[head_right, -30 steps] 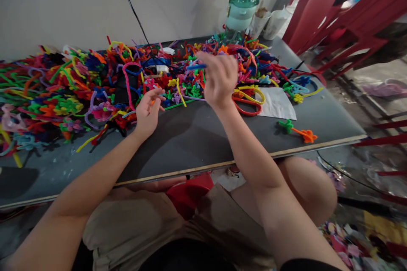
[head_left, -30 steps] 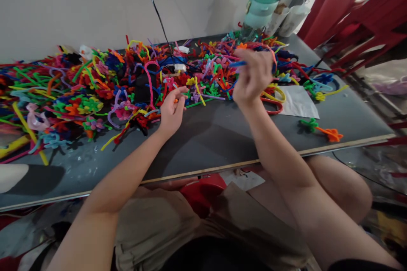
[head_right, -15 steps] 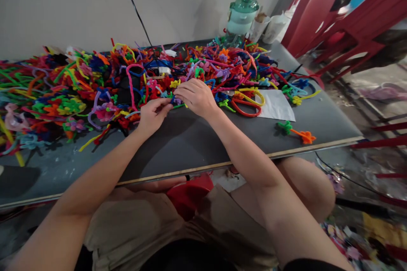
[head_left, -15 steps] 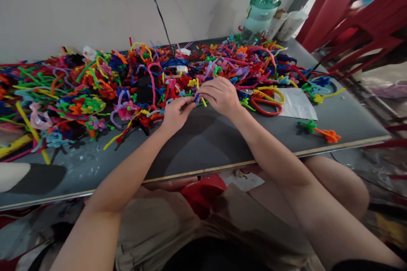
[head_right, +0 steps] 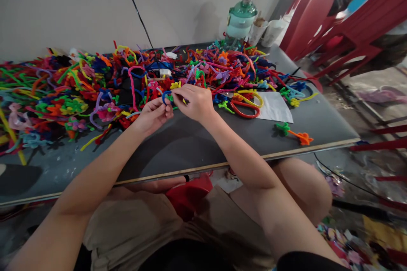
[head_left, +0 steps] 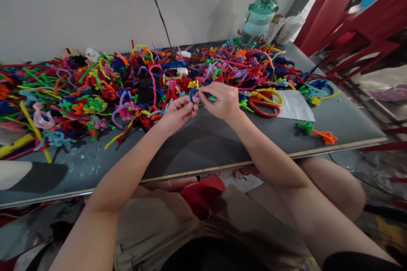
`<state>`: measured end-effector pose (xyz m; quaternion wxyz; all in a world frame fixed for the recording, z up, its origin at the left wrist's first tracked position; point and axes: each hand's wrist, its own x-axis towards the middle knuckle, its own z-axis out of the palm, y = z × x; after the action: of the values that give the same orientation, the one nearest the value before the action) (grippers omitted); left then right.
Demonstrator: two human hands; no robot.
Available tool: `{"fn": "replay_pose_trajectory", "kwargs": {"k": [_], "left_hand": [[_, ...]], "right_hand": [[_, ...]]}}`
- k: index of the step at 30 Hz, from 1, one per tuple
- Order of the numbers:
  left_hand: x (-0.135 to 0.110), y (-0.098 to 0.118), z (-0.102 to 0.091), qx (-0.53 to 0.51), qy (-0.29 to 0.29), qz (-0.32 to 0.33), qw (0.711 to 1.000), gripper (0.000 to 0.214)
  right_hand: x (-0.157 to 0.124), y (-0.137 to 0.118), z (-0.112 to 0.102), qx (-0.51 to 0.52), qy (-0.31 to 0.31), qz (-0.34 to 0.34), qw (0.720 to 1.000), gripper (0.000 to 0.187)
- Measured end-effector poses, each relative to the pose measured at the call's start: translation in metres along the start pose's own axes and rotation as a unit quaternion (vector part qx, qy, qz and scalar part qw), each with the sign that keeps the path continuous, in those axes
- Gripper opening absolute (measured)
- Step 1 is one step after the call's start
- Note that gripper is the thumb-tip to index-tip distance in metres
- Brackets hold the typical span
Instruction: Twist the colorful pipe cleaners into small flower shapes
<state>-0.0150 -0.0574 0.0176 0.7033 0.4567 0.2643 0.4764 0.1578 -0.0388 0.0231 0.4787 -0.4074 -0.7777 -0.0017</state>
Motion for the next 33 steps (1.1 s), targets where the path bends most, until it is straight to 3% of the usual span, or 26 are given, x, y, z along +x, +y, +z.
{"fn": "replay_pose_trajectory", "kwargs": {"k": [3, 6, 9, 11, 16, 19, 23, 27, 33], "left_hand": [[0.009, -0.008, -0.016, 0.134, 0.061, 0.058, 0.987, 0.031], [0.013, -0.016, -0.027, 0.255, 0.12, 0.121, 0.952, 0.039], [0.009, -0.017, -0.026, 0.354, 0.141, 0.179, 0.907, 0.046], [0.005, -0.014, -0.023, 0.425, 0.155, 0.217, 0.865, 0.046], [0.002, -0.009, -0.026, 0.591, 0.159, 0.317, 0.725, 0.033], [0.004, -0.008, -0.032, 0.626, 0.123, 0.361, 0.68, 0.03], [0.006, -0.006, -0.035, 0.653, 0.099, 0.383, 0.646, 0.03], [0.007, -0.007, -0.035, 0.69, 0.077, 0.372, 0.616, 0.034], [0.01, -0.011, -0.034, 0.701, 0.044, 0.344, 0.623, 0.034]], "right_hand": [[0.001, -0.004, 0.0, -0.038, -0.071, 0.046, 0.996, 0.023], [0.001, -0.006, 0.003, -0.056, -0.129, 0.087, 0.986, 0.023], [0.001, -0.008, 0.005, -0.052, -0.145, 0.1, 0.983, 0.023], [0.0, -0.01, 0.008, -0.04, -0.149, 0.094, 0.983, 0.023], [-0.002, -0.012, 0.012, -0.011, -0.185, 0.073, 0.98, 0.028], [-0.002, -0.015, 0.012, 0.014, -0.184, 0.063, 0.981, 0.026], [-0.003, -0.018, 0.012, 0.083, -0.135, 0.056, 0.986, 0.029], [-0.005, -0.014, 0.017, 0.17, -0.085, 0.123, 0.974, 0.027], [-0.004, -0.001, 0.024, 0.275, -0.059, 0.236, 0.93, 0.021]]}}
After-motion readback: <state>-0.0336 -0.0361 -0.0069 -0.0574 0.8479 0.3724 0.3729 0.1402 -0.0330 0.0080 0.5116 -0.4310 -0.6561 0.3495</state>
